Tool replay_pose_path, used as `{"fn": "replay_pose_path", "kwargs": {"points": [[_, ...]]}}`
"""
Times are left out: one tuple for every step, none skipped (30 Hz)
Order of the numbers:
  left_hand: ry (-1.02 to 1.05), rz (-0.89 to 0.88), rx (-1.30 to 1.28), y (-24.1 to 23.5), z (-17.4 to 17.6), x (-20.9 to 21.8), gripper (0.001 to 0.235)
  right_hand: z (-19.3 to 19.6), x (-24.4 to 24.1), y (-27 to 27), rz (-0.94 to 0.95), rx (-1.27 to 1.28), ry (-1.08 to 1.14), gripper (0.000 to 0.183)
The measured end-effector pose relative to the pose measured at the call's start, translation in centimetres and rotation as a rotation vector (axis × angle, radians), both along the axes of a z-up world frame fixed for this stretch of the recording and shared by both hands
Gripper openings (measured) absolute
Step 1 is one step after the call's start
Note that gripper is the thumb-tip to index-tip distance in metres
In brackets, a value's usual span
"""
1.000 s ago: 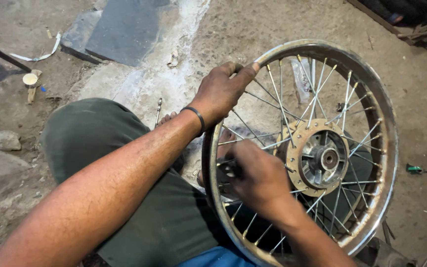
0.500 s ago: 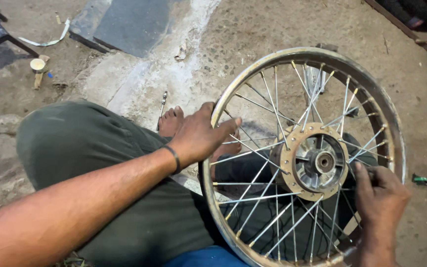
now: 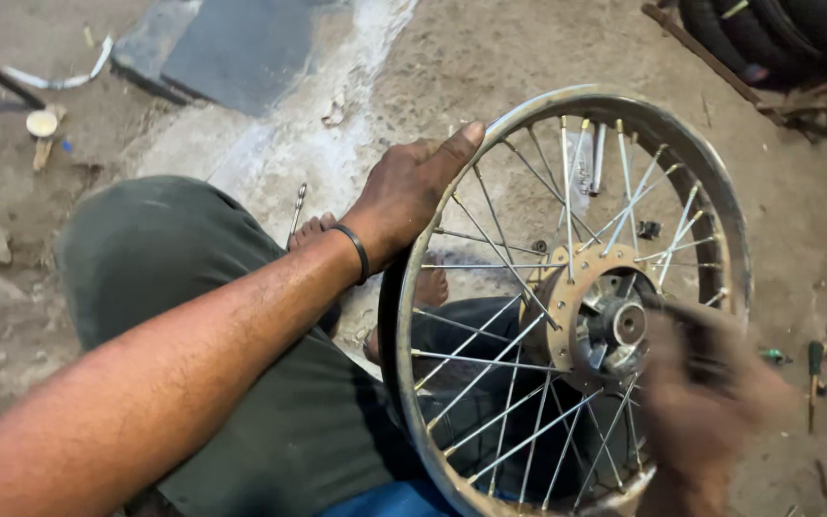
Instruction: The person sits on the ground and uses a spoke wrench to tighten and adjust the spokes of a motorcycle wheel. They rotate the wheel periodically to access different sections and continue adjusting the spokes throughout the clip.
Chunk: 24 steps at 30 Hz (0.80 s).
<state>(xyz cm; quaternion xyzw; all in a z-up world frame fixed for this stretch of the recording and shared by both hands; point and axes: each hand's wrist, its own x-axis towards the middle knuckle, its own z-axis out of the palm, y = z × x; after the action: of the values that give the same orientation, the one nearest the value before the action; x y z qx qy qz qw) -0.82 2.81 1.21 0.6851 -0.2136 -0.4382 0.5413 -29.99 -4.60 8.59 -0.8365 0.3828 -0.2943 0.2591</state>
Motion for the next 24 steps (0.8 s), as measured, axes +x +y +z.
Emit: {"fn": "replay_pose_path", "kwargs": {"points": [[-0.052,-0.02,0.007,-0.4,0.1,0.1,0.072,0.5,2.3,1.1,0.158,0.143,0.052,0.029],[-0.105,-0.039,0.013,-0.7,0.1,0.1,0.074,0.3,5.0,1.8,0.297,-0.064,0.221,0.033],[-0.153,-0.054,0.019,-1.0,0.0,0.0,0.075,-0.1,7.1,2.6,0.49,-0.044,0.215,0.038],[-0.173,-0.076,0.06,-1.2,-0.1,-0.2,0.075,-0.4,8.7,3.2,0.542,-0.156,0.26,0.042],[-0.197,-0.093,0.101,-1.5,-0.1,-0.3,0.076,-0.9,10.1,3.5,0.598,-0.27,0.301,0.046],[-0.221,-0.108,0.142,-1.7,-0.1,-0.4,0.077,-1.2,10.9,3.9,0.559,-0.296,0.308,0.037],[-0.252,-0.097,0.114,-1.7,-0.2,-0.5,0.077,-1.7,11.8,4.0,0.531,-0.316,0.315,0.028],[-0.283,-0.087,0.086,-1.8,-0.2,-0.7,0.076,-2.2,12.4,4.1,0.502,-0.336,0.321,0.021],[-0.319,-0.066,0.059,-1.7,-0.1,-0.6,0.077,-2.5,12.9,4.0,0.482,-0.331,0.281,0.018],[-0.319,-0.065,0.069,-1.7,0.0,-0.1,0.077,-2.8,13.4,3.9,0.462,-0.326,0.241,0.017],[-0.305,-0.074,0.083,-1.6,-0.1,-0.2,0.077,-3.0,13.2,4.0,0.436,-0.31,0.216,0.017],[-0.292,-0.084,0.096,-1.4,-0.3,-0.3,0.077,-3.2,13.0,4.0,0.448,-0.287,0.241,0.018],[-0.284,-0.094,0.104,-1.3,-0.3,-0.3,0.078,-3.3,12.8,4.0,0.456,-0.267,0.268,0.021],[-0.277,-0.103,0.113,-1.2,-0.4,-0.4,0.078,-3.4,12.5,4.1,0.464,-0.247,0.296,0.024],[-0.276,-0.108,0.115,-1.2,-0.2,-0.2,0.078,-3.4,12.8,4.0,0.472,-0.27,0.297,0.021],[-0.273,-0.109,0.12,-1.2,-0.1,0.1,0.079,-3.4,12.8,4.1,0.48,-0.293,0.297,0.02],[-0.261,-0.114,0.129,-1.0,-0.1,0.0,0.08,-3.4,12.5,4.3,0.487,-0.309,0.306,0.02],[-0.249,-0.12,0.137,-0.8,-0.1,-0.3,0.081,-3.6,12.6,4.5,0.469,-0.279,0.293,0.021],[-0.26,-0.115,0.126,-0.8,0.1,-0.3,0.08,-3.6,12.8,4.5,0.451,-0.256,0.273,0.025],[-0.27,-0.11,0.116,-0.7,0.3,-0.3,0.079,-3.4,12.9,4.5,0.432,-0.232,0.253,0.03],[-0.286,-0.106,0.105,-0.6,0.5,-0.2,0.078,-3.3,13.1,4.4,0.463,-0.206,0.254,0.03],[-0.287,-0.109,0.106,-0.7,0.7,0.0,0.078,-3.2,13.3,4.4,0.494,-0.18,0.255,0.032],[-0.281,-0.112,0.109,-0.7,0.8,0.0,0.077,-3.0,13.1,4.2,0.526,-0.151,0.261,0.035],[-0.275,-0.114,0.111,-0.8,0.7,0.0,0.077,-3.1,13.2,4.0,0.517,-0.177,0.252,0.03]]}}
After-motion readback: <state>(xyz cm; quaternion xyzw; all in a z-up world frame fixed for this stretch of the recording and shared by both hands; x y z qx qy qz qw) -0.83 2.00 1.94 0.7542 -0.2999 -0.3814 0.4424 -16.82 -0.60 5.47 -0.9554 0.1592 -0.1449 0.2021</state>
